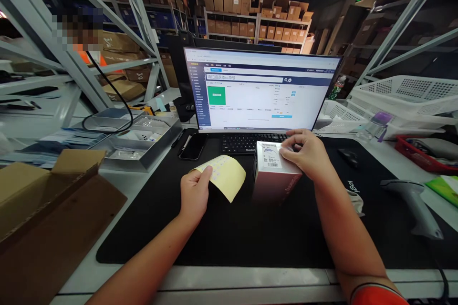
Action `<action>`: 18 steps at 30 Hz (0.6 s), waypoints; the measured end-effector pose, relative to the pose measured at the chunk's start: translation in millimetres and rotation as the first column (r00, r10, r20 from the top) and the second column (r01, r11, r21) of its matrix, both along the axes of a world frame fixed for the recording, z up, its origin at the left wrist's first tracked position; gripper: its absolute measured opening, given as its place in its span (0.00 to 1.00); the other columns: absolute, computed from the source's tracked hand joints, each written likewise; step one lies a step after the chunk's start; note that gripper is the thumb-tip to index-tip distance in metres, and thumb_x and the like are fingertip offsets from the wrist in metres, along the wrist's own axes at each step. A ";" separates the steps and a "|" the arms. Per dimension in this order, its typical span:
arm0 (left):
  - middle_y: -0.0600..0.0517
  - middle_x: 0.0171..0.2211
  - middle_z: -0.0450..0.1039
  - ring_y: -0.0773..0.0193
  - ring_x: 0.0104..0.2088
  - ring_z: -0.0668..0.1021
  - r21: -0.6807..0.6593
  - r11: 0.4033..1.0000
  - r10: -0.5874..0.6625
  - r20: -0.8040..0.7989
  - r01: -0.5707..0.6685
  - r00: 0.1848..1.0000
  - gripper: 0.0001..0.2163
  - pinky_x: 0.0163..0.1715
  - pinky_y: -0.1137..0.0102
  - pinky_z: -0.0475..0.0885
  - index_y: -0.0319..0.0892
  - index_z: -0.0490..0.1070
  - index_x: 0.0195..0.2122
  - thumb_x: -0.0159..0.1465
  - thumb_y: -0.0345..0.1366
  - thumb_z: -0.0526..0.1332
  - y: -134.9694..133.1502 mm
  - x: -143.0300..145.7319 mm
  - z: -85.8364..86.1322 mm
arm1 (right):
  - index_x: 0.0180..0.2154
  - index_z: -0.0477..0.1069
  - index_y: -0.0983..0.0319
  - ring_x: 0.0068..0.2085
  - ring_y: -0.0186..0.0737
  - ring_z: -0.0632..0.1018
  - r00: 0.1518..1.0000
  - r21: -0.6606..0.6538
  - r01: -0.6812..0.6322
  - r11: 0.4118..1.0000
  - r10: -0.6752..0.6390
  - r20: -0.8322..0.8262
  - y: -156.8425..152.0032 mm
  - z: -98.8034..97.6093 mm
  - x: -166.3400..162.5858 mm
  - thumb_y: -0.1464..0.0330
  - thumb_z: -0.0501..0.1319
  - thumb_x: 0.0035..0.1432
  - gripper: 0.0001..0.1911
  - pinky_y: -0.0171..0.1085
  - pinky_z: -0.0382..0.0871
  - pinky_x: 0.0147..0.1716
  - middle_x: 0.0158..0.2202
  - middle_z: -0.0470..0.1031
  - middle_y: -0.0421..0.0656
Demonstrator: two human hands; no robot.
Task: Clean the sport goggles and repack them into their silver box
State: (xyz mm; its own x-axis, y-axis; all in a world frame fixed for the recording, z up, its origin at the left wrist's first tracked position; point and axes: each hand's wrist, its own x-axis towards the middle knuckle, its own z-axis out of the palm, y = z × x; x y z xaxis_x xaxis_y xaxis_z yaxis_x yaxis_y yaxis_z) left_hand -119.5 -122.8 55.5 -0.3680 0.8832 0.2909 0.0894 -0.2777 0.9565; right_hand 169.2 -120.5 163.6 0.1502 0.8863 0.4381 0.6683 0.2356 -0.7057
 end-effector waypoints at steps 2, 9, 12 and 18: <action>0.56 0.19 0.62 0.66 0.23 0.66 0.001 1.000 0.011 -0.017 -0.011 1.000 0.19 0.24 0.71 0.62 0.42 0.64 0.16 0.58 0.47 0.65 2.5 -2.2 1.0 | 0.43 0.73 0.56 0.55 0.51 0.75 0.988 -0.060 -0.034 0.998 0.025 -0.151 7.5 -2.6 3.9 0.65 0.70 0.40 0.24 0.50 0.72 0.50 0.54 0.72 0.47; 0.58 0.16 0.49 0.68 0.23 0.57 0.043 0.992 0.123 -0.186 -0.117 0.975 0.25 0.25 0.70 0.56 0.44 0.52 0.13 0.58 0.43 0.65 27.8 -33.0 23.3 | 0.47 0.71 0.55 0.60 0.50 0.73 0.667 -0.242 -0.467 0.850 0.159 -0.728 26.0 -5.5 6.0 0.72 0.68 0.36 0.31 0.47 0.71 0.56 0.54 0.75 0.46; 0.56 0.19 0.58 0.66 0.27 0.65 -0.018 0.996 0.087 -0.208 -0.093 0.974 0.21 0.30 0.71 0.62 0.42 0.59 0.13 0.59 0.38 0.66 62.8 -53.4 39.3 | 0.48 0.71 0.54 0.61 0.50 0.73 0.630 -0.199 -0.443 0.874 0.146 -0.763 26.5 -4.8 10.8 0.69 0.69 0.41 0.28 0.47 0.70 0.56 0.55 0.75 0.46; 0.52 0.32 0.74 0.66 0.32 0.77 -0.278 0.960 0.005 -0.062 -0.022 0.998 0.09 0.35 0.68 0.75 0.37 0.72 0.33 0.68 0.37 0.63 148.9 -87.4 44.0 | 0.48 0.71 0.55 0.57 0.46 0.75 0.766 0.014 -0.264 0.964 0.219 -0.604 23.5 0.8 34.8 0.62 0.72 0.44 0.27 0.47 0.66 0.60 0.56 0.73 0.46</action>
State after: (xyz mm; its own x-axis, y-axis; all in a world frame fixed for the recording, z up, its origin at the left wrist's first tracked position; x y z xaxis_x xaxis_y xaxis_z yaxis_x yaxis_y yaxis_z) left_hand -206.9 26.1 99.5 -0.3701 0.9273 0.0557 0.1507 0.0008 0.9886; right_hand 203.9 -97.0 164.4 0.1372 0.9528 0.2709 0.0368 0.2684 -0.9626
